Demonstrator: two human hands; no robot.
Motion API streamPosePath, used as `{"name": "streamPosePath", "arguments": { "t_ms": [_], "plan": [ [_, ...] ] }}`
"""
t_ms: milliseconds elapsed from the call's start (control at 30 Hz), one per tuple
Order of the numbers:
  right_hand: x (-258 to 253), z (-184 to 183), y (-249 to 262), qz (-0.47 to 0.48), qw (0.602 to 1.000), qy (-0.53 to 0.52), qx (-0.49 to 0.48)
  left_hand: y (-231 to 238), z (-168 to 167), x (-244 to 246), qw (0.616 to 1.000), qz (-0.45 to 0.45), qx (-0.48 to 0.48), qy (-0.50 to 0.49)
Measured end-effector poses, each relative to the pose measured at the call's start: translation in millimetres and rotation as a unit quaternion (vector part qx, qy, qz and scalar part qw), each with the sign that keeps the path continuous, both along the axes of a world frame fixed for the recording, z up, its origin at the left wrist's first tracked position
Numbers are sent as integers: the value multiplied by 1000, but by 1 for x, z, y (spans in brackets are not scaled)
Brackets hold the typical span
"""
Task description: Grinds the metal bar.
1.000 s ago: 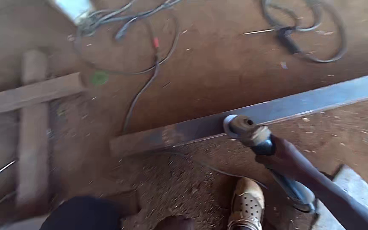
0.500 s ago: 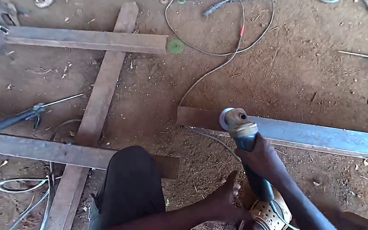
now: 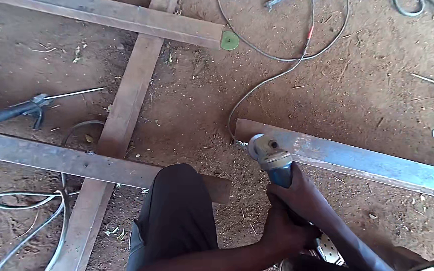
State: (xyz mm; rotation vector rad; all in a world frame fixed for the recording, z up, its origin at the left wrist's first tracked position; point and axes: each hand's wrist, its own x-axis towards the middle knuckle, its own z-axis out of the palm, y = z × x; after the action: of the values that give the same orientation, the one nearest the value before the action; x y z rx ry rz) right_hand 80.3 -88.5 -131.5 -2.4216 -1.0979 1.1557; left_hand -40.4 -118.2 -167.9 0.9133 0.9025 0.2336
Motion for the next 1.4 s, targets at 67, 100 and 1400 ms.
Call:
{"name": "streamPosePath", "arguments": {
  "t_ms": [67,100,1400],
  "plan": [
    [4,2,-6,-64,997,35,14,12,10,-4,998,-63,-5,13],
    [6,3,-10,-93,995,42,18,18,13,-4,996,-86,-15,8],
    [17,-17,-46,-5,984,161,77,12,2,5,996,33,-64,59]
  ]
}}
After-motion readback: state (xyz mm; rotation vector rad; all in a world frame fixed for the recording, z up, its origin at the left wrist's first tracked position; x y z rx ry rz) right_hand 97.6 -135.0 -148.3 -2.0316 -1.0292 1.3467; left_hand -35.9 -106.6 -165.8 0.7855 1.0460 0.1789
